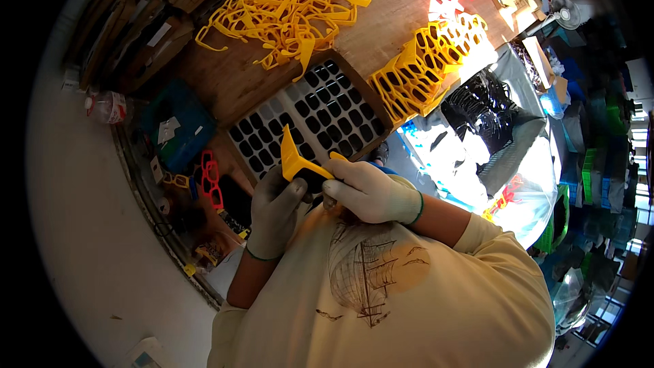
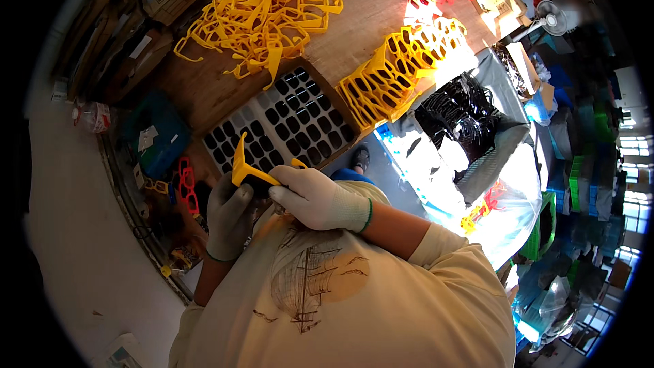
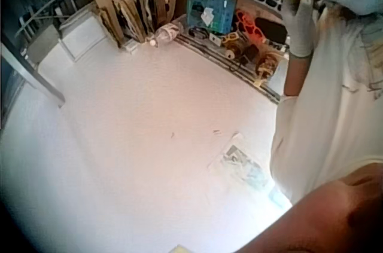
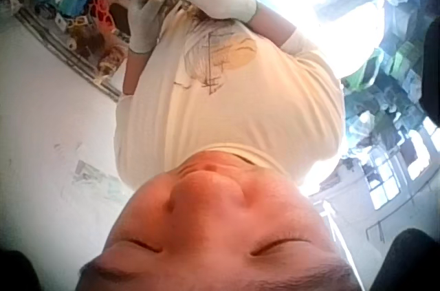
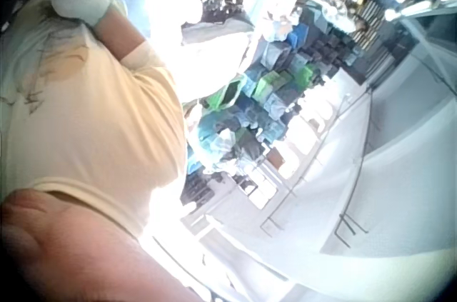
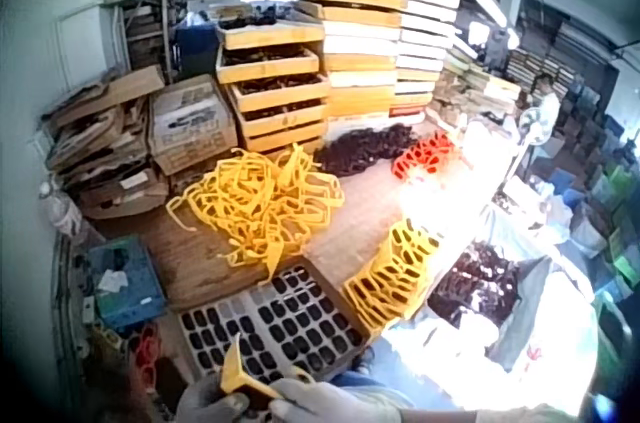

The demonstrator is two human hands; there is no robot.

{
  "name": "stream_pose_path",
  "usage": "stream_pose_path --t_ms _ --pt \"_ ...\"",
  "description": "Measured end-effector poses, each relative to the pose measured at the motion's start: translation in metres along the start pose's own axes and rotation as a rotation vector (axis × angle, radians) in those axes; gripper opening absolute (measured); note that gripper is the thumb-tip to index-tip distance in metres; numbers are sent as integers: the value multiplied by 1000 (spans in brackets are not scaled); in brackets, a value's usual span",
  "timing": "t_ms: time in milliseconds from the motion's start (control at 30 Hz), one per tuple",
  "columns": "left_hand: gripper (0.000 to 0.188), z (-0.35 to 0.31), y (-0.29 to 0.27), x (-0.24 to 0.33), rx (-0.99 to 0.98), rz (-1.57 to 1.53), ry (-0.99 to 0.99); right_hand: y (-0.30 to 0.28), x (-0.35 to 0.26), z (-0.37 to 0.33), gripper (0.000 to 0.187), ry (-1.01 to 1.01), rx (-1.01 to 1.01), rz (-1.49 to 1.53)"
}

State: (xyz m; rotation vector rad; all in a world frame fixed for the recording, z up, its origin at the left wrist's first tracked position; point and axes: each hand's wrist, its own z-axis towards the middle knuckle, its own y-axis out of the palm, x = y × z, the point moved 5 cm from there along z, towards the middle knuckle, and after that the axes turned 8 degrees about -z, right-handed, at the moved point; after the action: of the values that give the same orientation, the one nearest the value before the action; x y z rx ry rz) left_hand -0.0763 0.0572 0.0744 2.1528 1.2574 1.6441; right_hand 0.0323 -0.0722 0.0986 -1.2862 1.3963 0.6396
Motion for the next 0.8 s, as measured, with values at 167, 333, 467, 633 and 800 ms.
stream_pose_path --t_ms 167,333,467,633,800 --pt "27 0 -1 -1 11 105 41 3 7 -1 26 29 30 91" --pt "27 -1 -1 -6 35 65 34 -6 -3 -9 31 -9 23 -7" --pt "26 -4 7 -2 11 98 6 -7 -6 -13 25 74 53 93" --pt "31 -2 7 -6 -10 175 11 -5 4 -14 25 37 33 137" --pt "40 -6 16 -1 -79 103 -2 -5 13 -16 26 -50 -100 226"
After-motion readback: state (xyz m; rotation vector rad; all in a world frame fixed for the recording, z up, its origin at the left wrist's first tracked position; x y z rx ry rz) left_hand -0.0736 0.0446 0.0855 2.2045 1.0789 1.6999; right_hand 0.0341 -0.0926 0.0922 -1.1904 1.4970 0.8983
